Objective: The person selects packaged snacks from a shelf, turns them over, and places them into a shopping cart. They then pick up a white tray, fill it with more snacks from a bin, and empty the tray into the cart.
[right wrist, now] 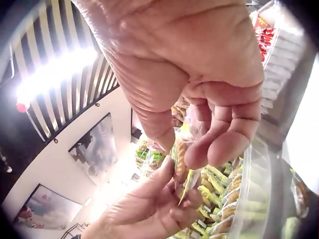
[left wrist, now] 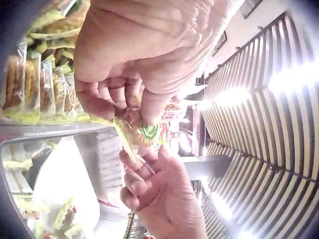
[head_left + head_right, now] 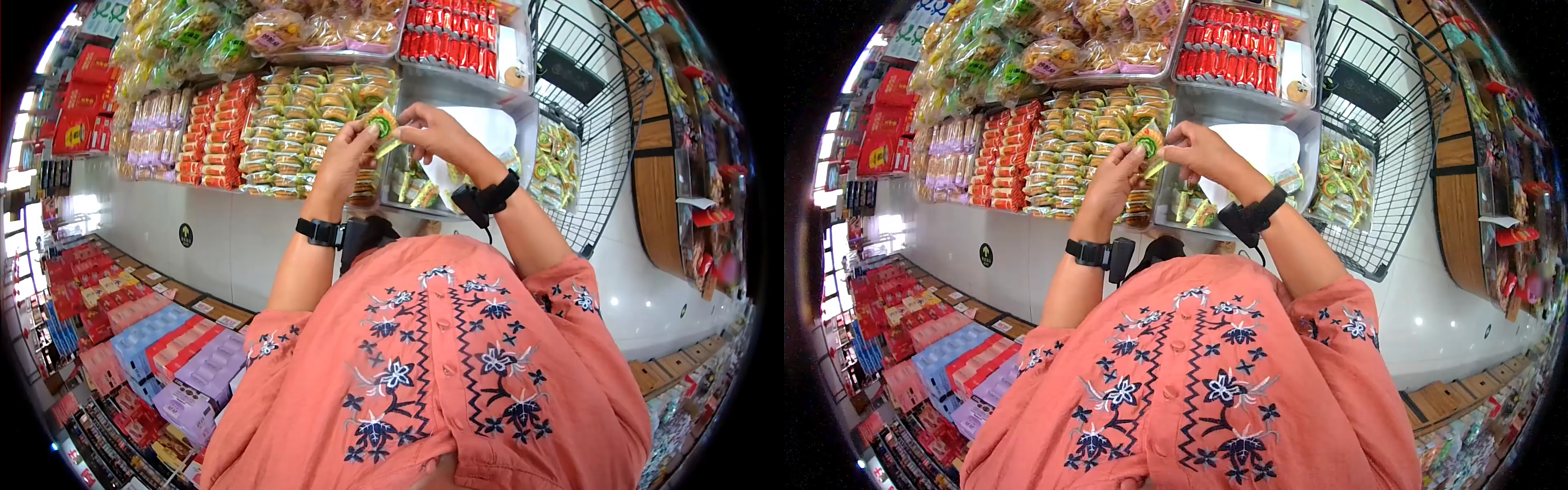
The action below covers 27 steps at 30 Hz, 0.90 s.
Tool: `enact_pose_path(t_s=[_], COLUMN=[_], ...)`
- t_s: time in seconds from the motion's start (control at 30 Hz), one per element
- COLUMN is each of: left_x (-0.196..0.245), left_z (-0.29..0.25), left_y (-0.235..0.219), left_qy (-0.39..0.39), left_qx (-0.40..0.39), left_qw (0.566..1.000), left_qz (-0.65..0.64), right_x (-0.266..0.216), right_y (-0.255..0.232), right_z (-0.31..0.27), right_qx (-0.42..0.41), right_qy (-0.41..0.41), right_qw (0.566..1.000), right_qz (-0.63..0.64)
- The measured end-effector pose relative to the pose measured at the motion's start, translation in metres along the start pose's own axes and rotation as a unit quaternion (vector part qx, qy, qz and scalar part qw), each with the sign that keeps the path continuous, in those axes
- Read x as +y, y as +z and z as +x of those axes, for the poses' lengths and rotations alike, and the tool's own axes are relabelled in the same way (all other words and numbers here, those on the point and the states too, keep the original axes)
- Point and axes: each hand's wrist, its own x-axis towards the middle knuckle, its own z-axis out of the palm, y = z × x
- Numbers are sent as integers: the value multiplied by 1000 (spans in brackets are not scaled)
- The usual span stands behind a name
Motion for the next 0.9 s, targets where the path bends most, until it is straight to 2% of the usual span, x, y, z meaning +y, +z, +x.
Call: enact_pose_path(t_s=[0.07, 0.17, 0.27, 0.37, 0.47, 0.73, 0.9], left_x=[-5, -4, 4, 4, 1, 9, -15], left_z=[5, 10, 4, 6, 14, 20, 51], left_y=[2, 0, 5, -4, -6, 4, -10], left_qy=[2, -2, 94, 134, 135, 130, 174], left_qx=[4, -2, 95, 85, 70, 90, 87], left_qw=[999, 999, 969, 956, 952, 937, 892], left_qz=[-40, 45, 206, 248, 265, 310, 408], right_x=[12, 17, 21, 17, 29, 44, 46], right_y=[6, 9, 11, 19, 26, 35, 35], right_z=[9, 24, 38, 49, 69, 87, 81], right_qx=[-14, 36, 120, 144, 152, 153, 184], right_qy=[9, -28, -166, -214, -218, -244, -246], right_qw=[1000, 998, 946, 914, 911, 905, 903], right_qz=[24, -38, -252, -313, -315, -313, -299])
